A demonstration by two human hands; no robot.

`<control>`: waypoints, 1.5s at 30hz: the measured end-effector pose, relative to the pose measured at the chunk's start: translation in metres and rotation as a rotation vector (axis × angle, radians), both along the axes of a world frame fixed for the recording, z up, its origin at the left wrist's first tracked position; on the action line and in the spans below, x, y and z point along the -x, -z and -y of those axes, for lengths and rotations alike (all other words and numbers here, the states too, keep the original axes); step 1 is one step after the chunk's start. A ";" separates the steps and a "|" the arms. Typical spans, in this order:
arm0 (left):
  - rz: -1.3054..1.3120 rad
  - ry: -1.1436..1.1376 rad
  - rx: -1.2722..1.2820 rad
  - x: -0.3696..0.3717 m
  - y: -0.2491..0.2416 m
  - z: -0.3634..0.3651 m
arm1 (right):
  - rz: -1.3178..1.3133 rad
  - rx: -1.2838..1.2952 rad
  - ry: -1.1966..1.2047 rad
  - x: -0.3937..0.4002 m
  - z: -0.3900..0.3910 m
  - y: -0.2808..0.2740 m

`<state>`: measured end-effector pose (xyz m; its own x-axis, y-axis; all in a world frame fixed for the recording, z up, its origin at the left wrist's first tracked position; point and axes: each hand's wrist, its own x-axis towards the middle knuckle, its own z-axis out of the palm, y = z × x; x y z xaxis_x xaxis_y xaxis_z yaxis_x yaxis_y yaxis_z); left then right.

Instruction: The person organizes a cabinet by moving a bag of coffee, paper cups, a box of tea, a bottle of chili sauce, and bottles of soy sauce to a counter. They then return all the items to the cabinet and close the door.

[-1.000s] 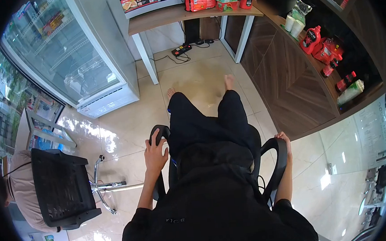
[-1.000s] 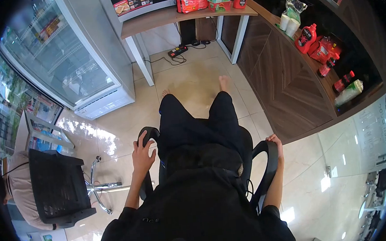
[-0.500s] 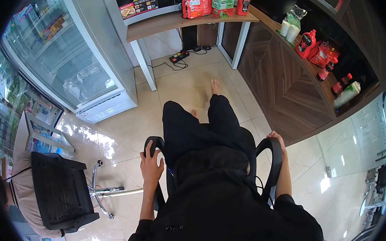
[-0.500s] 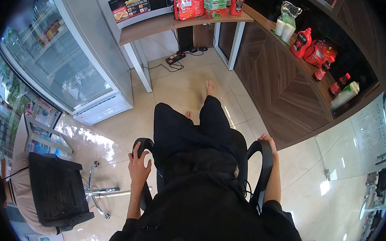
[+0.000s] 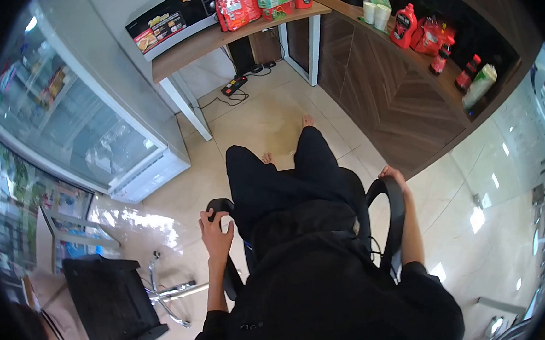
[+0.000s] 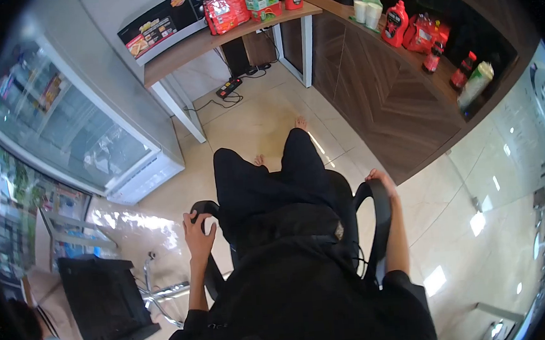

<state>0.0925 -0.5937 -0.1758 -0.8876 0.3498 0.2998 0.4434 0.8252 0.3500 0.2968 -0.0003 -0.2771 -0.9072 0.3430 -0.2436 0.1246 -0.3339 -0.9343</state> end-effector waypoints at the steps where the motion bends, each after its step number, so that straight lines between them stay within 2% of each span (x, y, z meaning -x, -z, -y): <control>1: 0.093 -0.003 -0.033 0.017 -0.007 -0.005 | 0.045 -0.054 -0.044 0.005 -0.006 0.000; 2: 0.190 -0.007 -0.067 0.036 -0.014 -0.013 | 0.144 -0.119 -0.056 0.013 -0.010 -0.001; 3: 0.204 -0.008 0.001 0.054 -0.023 -0.022 | 0.171 -0.109 -0.090 0.023 -0.003 -0.024; 4: 0.228 0.047 -0.022 0.075 -0.019 -0.027 | 0.310 -0.115 -0.047 0.036 0.007 -0.045; 6: 0.299 0.164 -0.071 0.117 0.011 -0.032 | 0.303 -0.309 -0.080 0.060 0.030 -0.075; 7: 0.351 0.200 -0.006 0.129 0.023 -0.038 | 0.190 -0.282 -0.094 0.070 0.034 -0.071; 9: 0.375 0.155 0.213 0.137 0.027 -0.054 | 0.069 -0.285 -0.088 0.096 0.042 -0.024; 10: 0.374 0.128 0.321 0.141 0.028 -0.060 | 0.131 -0.496 -0.154 0.101 0.055 -0.020; 11: 0.344 0.098 0.275 0.142 0.028 -0.066 | 0.275 -0.743 -0.199 0.107 0.076 -0.021; 12: 0.334 0.103 0.232 0.141 0.027 -0.068 | 0.228 -1.065 -0.108 0.109 0.092 0.007; 13: 0.323 0.105 0.188 0.140 0.026 -0.070 | 0.247 -1.166 0.147 0.114 0.109 0.043; 14: 0.311 0.104 0.140 0.140 0.024 -0.071 | 0.181 -1.131 0.376 0.117 0.123 0.044; 16: 0.257 0.145 0.194 0.132 0.020 -0.077 | 0.193 -0.791 0.540 0.106 0.131 0.050; 17: 0.240 0.161 0.277 0.124 0.008 -0.084 | 0.198 -0.729 0.607 0.097 0.133 0.056; 18: 0.218 0.181 0.238 0.120 0.002 -0.086 | 0.208 -0.666 0.671 0.087 0.136 0.058; 21: 0.168 0.241 0.106 0.118 -0.004 -0.093 | 0.224 -0.670 0.688 0.074 0.131 0.056; 22: 0.177 0.263 0.096 0.122 -0.007 -0.097 | 0.316 -0.611 0.684 0.073 0.128 0.059; 24: 0.194 0.307 0.079 0.130 -0.012 -0.108 | 0.298 -0.599 0.733 0.072 0.119 0.075; 29: 0.330 0.223 -0.136 0.148 -0.008 -0.133 | 0.432 -0.496 0.858 0.073 0.116 0.079; 35: 0.435 0.185 -0.032 0.160 -0.011 -0.154 | 0.451 -0.420 0.917 0.068 0.114 0.078; 38: 0.290 0.278 0.170 0.165 -0.014 -0.163 | 0.498 -0.387 0.925 0.071 0.112 0.077; 39: 0.333 0.329 0.219 0.167 -0.013 -0.164 | 0.527 -0.414 0.924 0.072 0.113 0.078; 42: 0.364 0.358 0.267 0.174 -0.010 -0.172 | 0.621 -0.453 0.887 0.077 0.108 0.073; 45: 0.469 0.309 0.185 0.180 -0.012 -0.176 | 0.747 -0.497 0.808 0.088 0.101 0.058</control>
